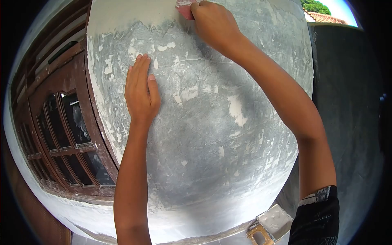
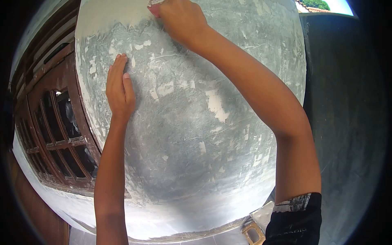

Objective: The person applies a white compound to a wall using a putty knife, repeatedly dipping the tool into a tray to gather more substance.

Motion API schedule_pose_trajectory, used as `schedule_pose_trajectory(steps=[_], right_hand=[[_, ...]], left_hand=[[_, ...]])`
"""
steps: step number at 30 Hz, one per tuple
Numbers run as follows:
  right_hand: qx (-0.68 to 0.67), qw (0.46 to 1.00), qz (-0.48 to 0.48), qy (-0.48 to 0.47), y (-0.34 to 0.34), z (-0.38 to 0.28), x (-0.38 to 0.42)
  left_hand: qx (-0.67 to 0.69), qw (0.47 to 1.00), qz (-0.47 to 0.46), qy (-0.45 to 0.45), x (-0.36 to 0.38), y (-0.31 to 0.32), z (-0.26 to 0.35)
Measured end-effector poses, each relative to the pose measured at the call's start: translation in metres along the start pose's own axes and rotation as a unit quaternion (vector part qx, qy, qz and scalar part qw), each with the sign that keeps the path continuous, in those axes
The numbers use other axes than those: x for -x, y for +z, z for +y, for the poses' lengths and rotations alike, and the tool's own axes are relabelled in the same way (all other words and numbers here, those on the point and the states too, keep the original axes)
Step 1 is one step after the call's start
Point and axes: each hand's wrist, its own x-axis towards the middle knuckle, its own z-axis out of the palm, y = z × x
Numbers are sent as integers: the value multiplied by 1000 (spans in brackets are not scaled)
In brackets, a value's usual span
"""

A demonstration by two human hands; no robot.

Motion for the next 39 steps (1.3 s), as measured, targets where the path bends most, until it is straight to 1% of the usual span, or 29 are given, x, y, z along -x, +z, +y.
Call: schedule_pose_trajectory(steps=[2, 4, 7, 8, 9, 11, 13, 15, 16, 18, 19, 20, 21, 22, 23, 25, 27, 29, 30, 32, 34, 35, 36, 37, 39], right_hand=[[13, 1000, -13, 15, 6, 15, -14], [32, 999, -8, -38, 21, 27, -1], [41, 996, -75, -28, 4, -13, 62], [33, 994, -94, -44, 2, -23, 81], [1, 993, -111, -28, -7, -32, 86], [-31, 999, -42, -14, -11, -23, 64], [13, 999, 31, -24, 1, 4, 18], [8, 1000, -22, 9, -1, 20, -21], [6, 1000, -21, 7, 5, 25, -23], [25, 998, -15, -58, 13, 25, -18], [34, 997, -46, -54, 18, 22, -5], [43, 995, -81, -49, 10, 3, 17], [32, 994, -79, -65, 2, -15, 43], [-2, 991, -88, -103, -8, -28, 66], [-19, 989, -99, -107, -15, -40, 81], [-53, 992, -107, -44, -18, -37, 67], [-35, 998, -47, -32, -13, -11, 26], [-62, 998, -1, -11, -7, 12, -11], [-63, 998, 1, -14, 0, 21, -20], [-32, 998, -43, -29, 14, 34, -20], [11, 994, -42, -95, 14, 17, 12], [14, 994, -80, -77, 4, -7, 33], [42, 989, -68, -125, 3, -22, 55], [14, 987, -90, -132, -6, -35, 67], [-68, 992, -58, -86, -17, -42, 56]], left_hand=[[1, 1000, 7, 2, -1, 0, 1], [5, 1000, 11, 5, -1, 1, 0], [2, 1000, -2, 1, 1, -1, -1], [1, 1000, -2, 0, 1, -1, 0], [-1, 1000, -2, -1, -1, 0, 0], [-1, 1000, 4, 2, -2, 0, 0], [-1, 1000, 8, 3, -1, 0, 1], [4, 1000, 10, 5, -2, 0, 1], [2, 1000, 11, 4, -1, 0, 1], [0, 1000, 7, 4, -2, 0, 1], [-1, 1000, 7, 7, -3, -1, 0], [0, 1000, 1, 4, -2, -1, 0], [1, 1000, -3, -2, 0, 0, 0], [2, 1000, -3, -3, 1, -1, 0], [1, 1000, -3, -1, 1, -1, 1], [-1, 1000, -3, 2, 0, 1, 0], [1, 1000, 0, 4, 0, 1, -1], [1, 1000, 0, 2, 0, 0, 0], [1, 1000, 0, 4, -1, 0, 0], [2, 1000, 5, 4, -2, -1, 1], [8, 1000, 7, 6, -2, -1, 1], [6, 1000, 2, 5, -1, -1, 1], [2, 1000, -1, 2, -1, -1, 0], [3, 1000, 1, 2, -2, 0, -1], [4, 1000, 1, 3, -1, 1, -1]])
